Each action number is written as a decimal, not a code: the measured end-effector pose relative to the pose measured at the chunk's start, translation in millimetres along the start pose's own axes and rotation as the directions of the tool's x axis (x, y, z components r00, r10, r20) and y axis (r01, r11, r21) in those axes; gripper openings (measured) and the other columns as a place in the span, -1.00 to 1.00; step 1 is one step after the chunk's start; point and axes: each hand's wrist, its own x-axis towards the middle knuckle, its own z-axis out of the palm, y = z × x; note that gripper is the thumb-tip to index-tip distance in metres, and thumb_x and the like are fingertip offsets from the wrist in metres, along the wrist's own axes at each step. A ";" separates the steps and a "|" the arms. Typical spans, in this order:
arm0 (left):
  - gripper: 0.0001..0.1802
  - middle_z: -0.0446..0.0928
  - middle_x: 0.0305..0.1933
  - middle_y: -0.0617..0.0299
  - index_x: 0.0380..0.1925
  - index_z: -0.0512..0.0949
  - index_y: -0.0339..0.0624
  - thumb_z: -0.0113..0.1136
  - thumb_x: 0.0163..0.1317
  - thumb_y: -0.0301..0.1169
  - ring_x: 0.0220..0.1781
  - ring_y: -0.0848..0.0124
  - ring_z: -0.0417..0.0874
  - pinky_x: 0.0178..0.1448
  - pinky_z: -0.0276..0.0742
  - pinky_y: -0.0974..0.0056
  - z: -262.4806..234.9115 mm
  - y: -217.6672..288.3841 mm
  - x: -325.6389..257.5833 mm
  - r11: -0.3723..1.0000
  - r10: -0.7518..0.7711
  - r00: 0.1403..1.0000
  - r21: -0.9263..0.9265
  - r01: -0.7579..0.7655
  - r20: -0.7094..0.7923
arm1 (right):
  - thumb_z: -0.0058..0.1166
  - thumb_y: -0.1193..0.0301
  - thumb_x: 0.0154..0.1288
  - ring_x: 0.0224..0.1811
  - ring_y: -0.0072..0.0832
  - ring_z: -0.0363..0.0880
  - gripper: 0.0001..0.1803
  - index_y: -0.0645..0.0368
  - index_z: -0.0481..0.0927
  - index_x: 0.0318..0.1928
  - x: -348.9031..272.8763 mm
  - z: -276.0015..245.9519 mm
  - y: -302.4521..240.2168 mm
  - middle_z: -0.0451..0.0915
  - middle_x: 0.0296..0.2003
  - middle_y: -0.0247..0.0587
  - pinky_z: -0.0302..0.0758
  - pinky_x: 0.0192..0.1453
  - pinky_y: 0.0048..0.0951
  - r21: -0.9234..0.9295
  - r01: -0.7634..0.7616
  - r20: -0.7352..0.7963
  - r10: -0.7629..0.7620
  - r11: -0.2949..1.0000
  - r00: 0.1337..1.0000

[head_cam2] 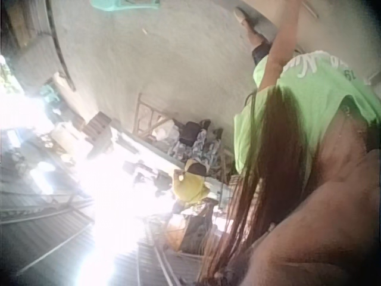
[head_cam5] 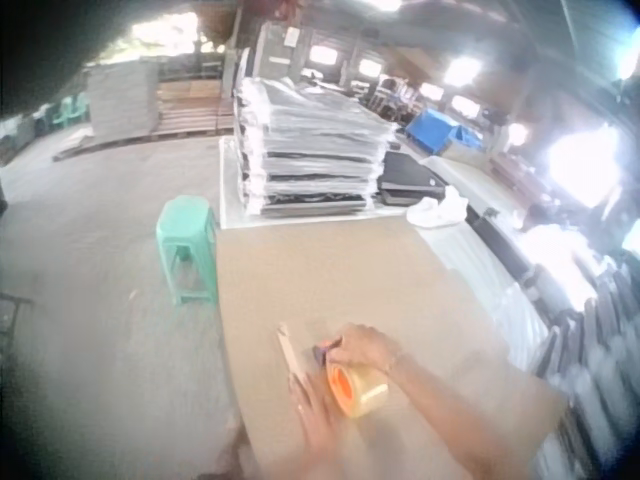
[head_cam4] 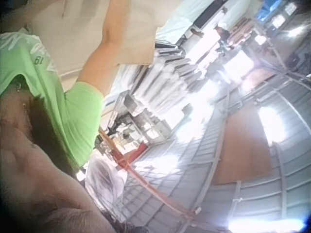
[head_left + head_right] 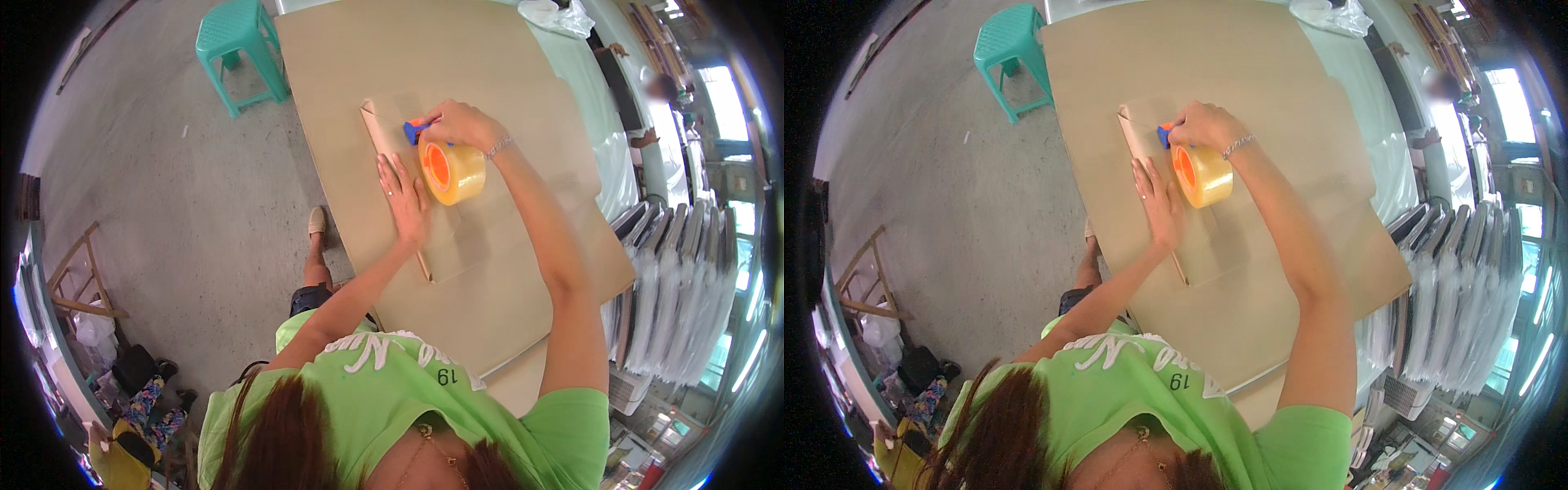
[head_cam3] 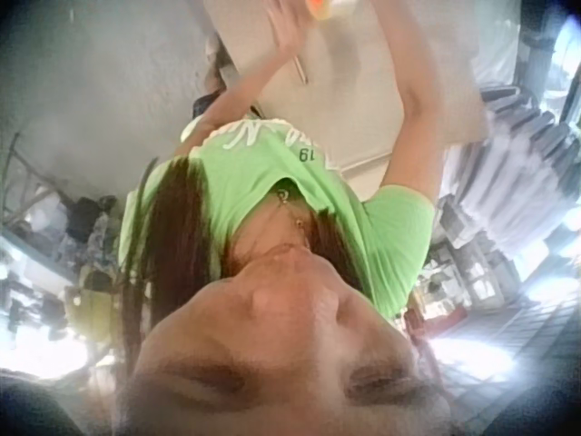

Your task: The person wraps black panels in plastic sheets and brown paper, then secures the paper with clear tape using a tape dispenser.

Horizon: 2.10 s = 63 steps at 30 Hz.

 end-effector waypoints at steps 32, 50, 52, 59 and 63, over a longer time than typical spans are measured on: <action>-0.40 -0.17 0.52 -0.07 0.38 0.17 -0.04 -0.02 0.35 -0.25 0.53 -0.10 -0.16 0.50 -0.18 -0.14 -9.3 18.7 -91.7 0.952 0.221 0.955 0.170 -0.255 0.198 | 0.24 0.25 -0.01 -0.21 -0.36 0.60 -0.66 0.07 0.68 -0.17 -173.6 119.9 128.5 0.64 -0.28 -0.15 0.51 -0.12 -0.36 0.260 -0.318 0.343 0.221 0.912 0.913; -0.34 0.16 0.45 0.12 0.35 0.22 -0.03 -0.19 0.38 0.08 0.45 0.15 0.18 0.44 0.12 0.01 -2.1 -37.3 198.7 0.506 0.512 0.580 0.324 -0.800 0.633 | 0.05 0.21 0.32 0.14 -0.39 0.45 -0.52 0.26 0.48 0.13 -316.8 363.9 171.8 0.48 0.07 -0.15 0.45 0.16 -0.32 0.795 0.388 -0.518 0.854 0.465 0.038; -0.33 0.16 0.45 0.11 0.35 0.22 -0.07 -0.17 0.37 0.07 0.43 0.14 0.22 0.43 0.15 0.05 -7.1 -33.8 207.2 0.574 0.459 0.561 0.252 -0.779 0.689 | 0.04 0.19 0.34 0.22 -0.35 0.38 -0.50 0.26 0.46 0.16 -317.8 361.5 153.9 0.43 0.14 -0.11 0.38 0.25 -0.27 0.825 0.055 -0.560 0.827 0.563 -0.051; -0.35 0.41 0.24 -0.08 0.27 0.31 -0.25 0.02 0.32 -0.03 0.28 0.13 0.42 0.43 0.12 0.03 -56.9 -43.4 234.2 0.856 0.278 0.519 0.037 -0.515 0.808 | 0.00 0.38 0.37 0.15 -0.24 0.39 -0.68 0.13 0.56 0.10 -266.4 325.1 100.9 0.45 0.04 0.02 0.33 0.23 -0.27 0.697 -0.621 -0.705 0.499 0.358 -0.504; -0.41 0.54 0.01 0.00 0.23 0.36 -0.25 0.01 0.34 -0.07 0.16 0.15 0.48 0.49 -0.12 -0.04 -101.1 -86.1 258.9 0.708 0.433 0.386 -0.043 -0.705 0.814 | 0.00 0.46 0.35 0.04 -0.25 0.43 -0.71 0.15 0.59 0.05 -165.4 268.7 54.7 0.46 -0.06 -0.07 0.35 0.18 -0.34 0.815 -0.256 -0.579 0.701 0.521 -0.418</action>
